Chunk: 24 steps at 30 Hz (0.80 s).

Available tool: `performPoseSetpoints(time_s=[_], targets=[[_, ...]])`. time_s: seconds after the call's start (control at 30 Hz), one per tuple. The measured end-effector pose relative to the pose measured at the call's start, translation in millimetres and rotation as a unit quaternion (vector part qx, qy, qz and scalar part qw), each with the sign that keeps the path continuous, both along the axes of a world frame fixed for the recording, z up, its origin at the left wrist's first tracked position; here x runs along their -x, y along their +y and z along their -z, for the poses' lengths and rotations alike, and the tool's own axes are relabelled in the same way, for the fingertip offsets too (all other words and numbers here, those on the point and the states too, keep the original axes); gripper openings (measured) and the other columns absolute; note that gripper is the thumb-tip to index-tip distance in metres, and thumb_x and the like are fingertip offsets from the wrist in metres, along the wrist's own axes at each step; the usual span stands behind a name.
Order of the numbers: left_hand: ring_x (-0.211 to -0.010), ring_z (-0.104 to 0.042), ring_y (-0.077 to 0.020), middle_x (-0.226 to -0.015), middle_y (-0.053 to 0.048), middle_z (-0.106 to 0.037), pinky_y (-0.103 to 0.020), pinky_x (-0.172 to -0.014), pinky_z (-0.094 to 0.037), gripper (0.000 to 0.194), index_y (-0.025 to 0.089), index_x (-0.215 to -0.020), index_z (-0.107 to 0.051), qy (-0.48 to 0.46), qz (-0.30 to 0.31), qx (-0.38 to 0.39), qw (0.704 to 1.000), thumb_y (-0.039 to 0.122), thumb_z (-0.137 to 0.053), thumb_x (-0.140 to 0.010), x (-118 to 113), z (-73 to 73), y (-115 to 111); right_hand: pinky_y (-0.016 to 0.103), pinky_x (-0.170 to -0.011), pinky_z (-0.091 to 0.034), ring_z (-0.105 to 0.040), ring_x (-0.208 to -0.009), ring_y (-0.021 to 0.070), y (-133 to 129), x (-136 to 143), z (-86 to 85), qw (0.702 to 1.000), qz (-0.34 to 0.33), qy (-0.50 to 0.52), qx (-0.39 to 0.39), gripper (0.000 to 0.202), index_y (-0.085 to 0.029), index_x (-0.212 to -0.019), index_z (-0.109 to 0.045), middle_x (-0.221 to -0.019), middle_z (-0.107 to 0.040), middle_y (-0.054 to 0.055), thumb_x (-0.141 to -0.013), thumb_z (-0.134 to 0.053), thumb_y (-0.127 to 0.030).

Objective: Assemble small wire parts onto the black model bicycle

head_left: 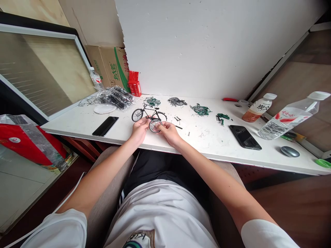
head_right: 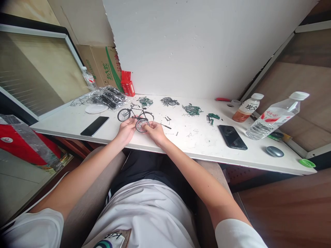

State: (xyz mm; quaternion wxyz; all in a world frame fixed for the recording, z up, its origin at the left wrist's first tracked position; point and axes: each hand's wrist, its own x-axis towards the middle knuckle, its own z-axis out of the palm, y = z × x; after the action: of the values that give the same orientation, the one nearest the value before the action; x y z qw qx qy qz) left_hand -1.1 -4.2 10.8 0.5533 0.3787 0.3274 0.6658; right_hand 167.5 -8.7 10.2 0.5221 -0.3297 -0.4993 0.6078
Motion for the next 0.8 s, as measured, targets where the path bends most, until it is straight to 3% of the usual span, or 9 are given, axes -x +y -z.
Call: performPoseSetpoints(time_s=[0.3,0.47,0.67,0.8], targets=[[-0.117,-0.074,-0.0219,-0.122,-0.011,-0.082,-0.035,-0.104,-0.056,0.035,0.017,-0.109,-0.081,0.008,-0.03,0.004,1.0,0.02,-0.092,-0.076,2.3,3.9,2.5,0.034,-0.083,-0.062,-0.075,-0.086,0.0208,-1.8,-0.3,-2.8,0.999,0.049,0.014,0.003,0.057,-0.02,-0.088,-0.074,-0.088,-0.081,0.006,-0.063,-0.101,-0.064],[-0.117,-0.074,-0.0242,-0.122,-0.013,-0.082,-0.039,-0.106,-0.055,0.044,0.016,-0.112,-0.081,0.038,-0.057,-0.007,0.998,0.027,-0.098,-0.072,0.5,5.0,2.4,0.035,-0.083,-0.062,-0.077,-0.082,0.0209,-1.3,0.2,-3.5,0.994,0.089,0.066,0.022,0.07,-0.023,-0.11,-0.063,-0.079,-0.077,-0.002,-0.061,-0.106,-0.051],[-0.119,-0.074,-0.0268,-0.125,-0.015,-0.081,-0.04,-0.107,-0.055,0.046,0.015,-0.109,-0.079,0.051,-0.092,-0.037,0.994,0.034,-0.098,-0.072,-0.5,8.0,5.8,0.038,-0.095,-0.061,-0.079,-0.087,0.0195,-1.8,0.6,-0.9,0.995,0.049,0.085,0.02,0.081,-0.028,-0.12,-0.053,-0.088,-0.08,-0.005,-0.06,-0.106,-0.038],[-0.118,-0.074,-0.0265,-0.121,-0.016,-0.08,-0.038,-0.105,-0.055,0.041,0.016,-0.109,-0.077,0.082,-0.114,-0.049,0.989,0.033,-0.094,-0.076,-1.2,8.7,4.8,0.038,-0.094,-0.061,-0.079,-0.087,0.0195,-1.5,0.3,0.9,0.995,0.059,0.079,0.016,0.08,-0.028,-0.12,-0.052,-0.087,-0.08,-0.004,-0.062,-0.105,-0.04]])
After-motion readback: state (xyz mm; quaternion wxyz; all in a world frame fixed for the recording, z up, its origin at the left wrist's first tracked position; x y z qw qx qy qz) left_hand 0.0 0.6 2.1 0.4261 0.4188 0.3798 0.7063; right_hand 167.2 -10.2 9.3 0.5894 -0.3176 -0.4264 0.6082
